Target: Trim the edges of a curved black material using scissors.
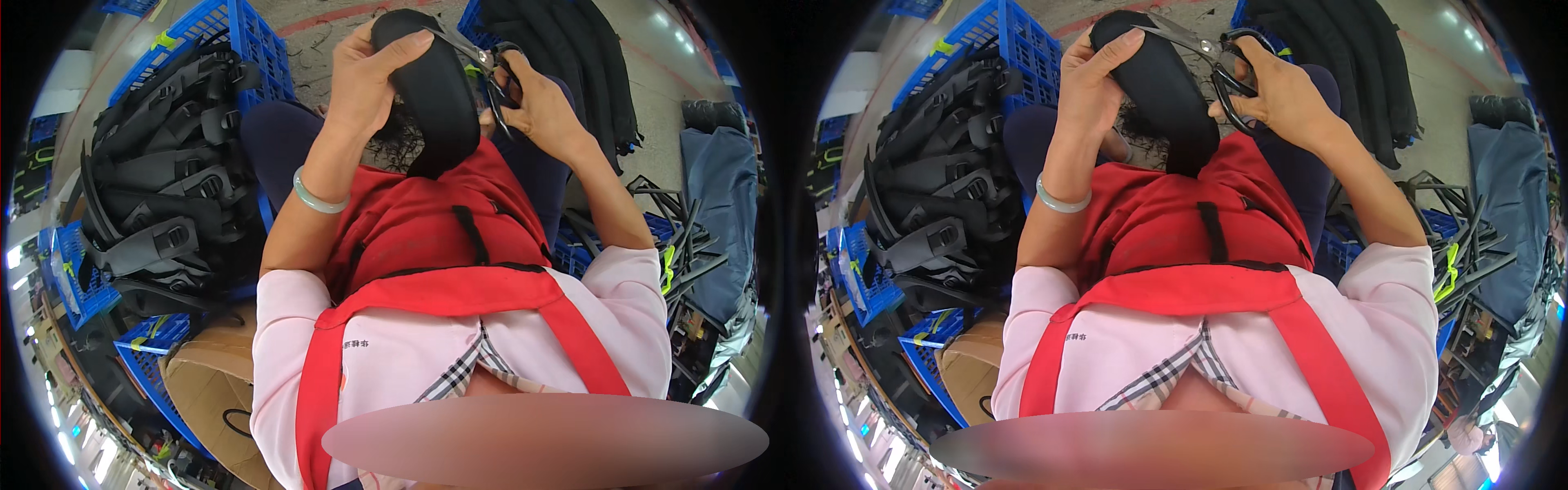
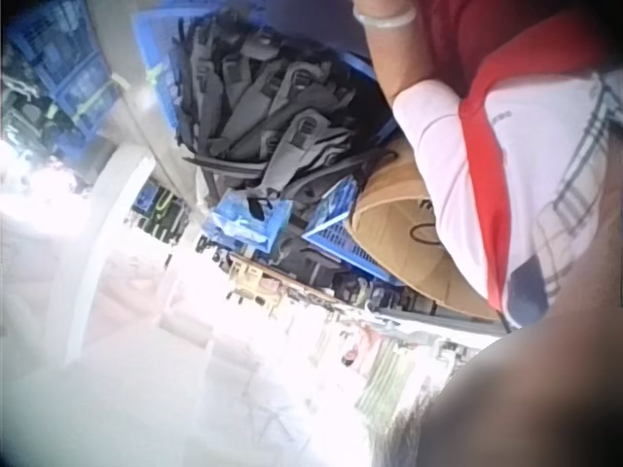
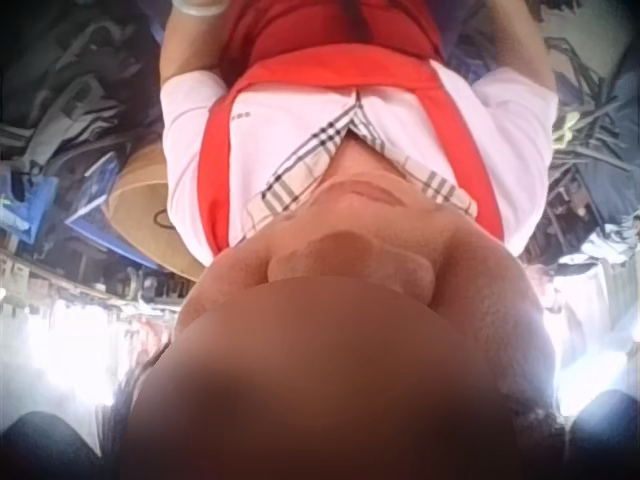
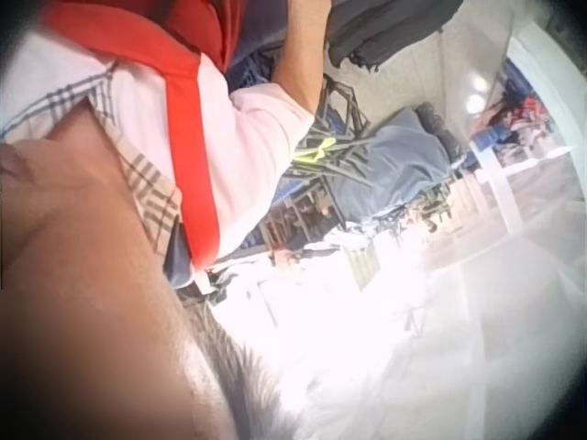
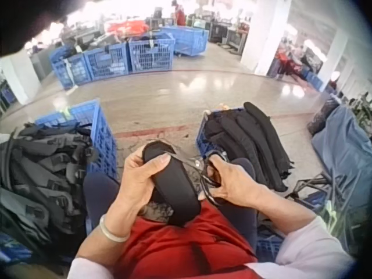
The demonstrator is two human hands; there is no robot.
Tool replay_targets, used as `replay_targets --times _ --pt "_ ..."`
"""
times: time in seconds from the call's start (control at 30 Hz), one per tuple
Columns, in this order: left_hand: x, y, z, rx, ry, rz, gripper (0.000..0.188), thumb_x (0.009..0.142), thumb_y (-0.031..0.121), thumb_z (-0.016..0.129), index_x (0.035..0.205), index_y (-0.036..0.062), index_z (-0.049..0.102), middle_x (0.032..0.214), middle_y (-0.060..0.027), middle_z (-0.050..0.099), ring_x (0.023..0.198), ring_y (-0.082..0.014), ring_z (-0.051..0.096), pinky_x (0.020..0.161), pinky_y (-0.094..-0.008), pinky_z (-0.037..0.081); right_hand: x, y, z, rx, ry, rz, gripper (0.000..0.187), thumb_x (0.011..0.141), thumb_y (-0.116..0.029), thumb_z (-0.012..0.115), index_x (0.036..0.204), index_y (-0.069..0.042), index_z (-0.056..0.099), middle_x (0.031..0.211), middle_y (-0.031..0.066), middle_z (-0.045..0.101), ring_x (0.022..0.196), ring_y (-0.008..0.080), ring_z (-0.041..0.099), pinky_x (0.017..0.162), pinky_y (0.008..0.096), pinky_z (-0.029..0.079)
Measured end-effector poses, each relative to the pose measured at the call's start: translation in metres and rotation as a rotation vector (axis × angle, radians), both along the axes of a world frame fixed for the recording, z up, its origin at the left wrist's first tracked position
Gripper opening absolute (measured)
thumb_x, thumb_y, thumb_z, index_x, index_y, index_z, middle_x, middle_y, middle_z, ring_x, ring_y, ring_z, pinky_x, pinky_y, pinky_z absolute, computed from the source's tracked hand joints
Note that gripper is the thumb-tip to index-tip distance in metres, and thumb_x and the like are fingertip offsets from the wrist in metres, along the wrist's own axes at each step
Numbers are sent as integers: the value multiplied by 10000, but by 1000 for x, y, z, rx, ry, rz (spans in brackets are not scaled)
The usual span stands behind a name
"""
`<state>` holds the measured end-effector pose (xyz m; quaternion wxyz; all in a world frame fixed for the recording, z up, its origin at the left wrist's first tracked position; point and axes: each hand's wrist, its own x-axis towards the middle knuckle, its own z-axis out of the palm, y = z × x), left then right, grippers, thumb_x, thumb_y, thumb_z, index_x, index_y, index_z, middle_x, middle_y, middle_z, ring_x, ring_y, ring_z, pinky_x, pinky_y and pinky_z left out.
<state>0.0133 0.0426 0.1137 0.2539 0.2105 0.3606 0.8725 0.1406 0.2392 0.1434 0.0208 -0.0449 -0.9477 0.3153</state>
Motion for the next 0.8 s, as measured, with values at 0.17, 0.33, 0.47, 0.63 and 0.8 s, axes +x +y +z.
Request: replay_targets --times 0.17,0.33,0.47,0.63,0.8 --pt "1 4 2 -21 5 38 138 824 2 717 956 -9 678 868 -69 696 755 -134 664 702 -260 540 -14 4 1 69 45 22 686 704 -439 809 1130 -52 436 749 88 473 639 260 454 613 354 424" --pt "-1 5 1 -40 27 24 143 824 7 722 958 -8 677 869 -69 696 760 -132 663 706 -260 538 -18 12 5 22 50 83 568 777 -463 753 992 -13 482 636 169 474 607 341 506 591 390 418" --pt "-4 5 2 -60 59 11 163 852 30 705 1005 -5 663 896 -63 696 784 -133 664 727 -258 534 -23 19 0 -68 -4 111 492 810 -415 750 877 4 502 651 125 424 588 233 398 561 352 369" --pt "1 34 -1 7 37 -83 250 958 143 604 1169 8 596 1048 -57 653 988 -128 607 881 -259 472 -44 6 2 -398 71 40 402 834 -355 755 817 -16 540 658 -1 415 625 96 381 551 303 340" --pt "-6 53 2 -117 372 140 377 965 216 595 1292 52 500 1217 -60 554 1077 -151 553 916 -272 439 -68 11 21 -328 408 28 282 840 -245 759 888 -19 598 710 -38 490 661 43 461 598 223 384"
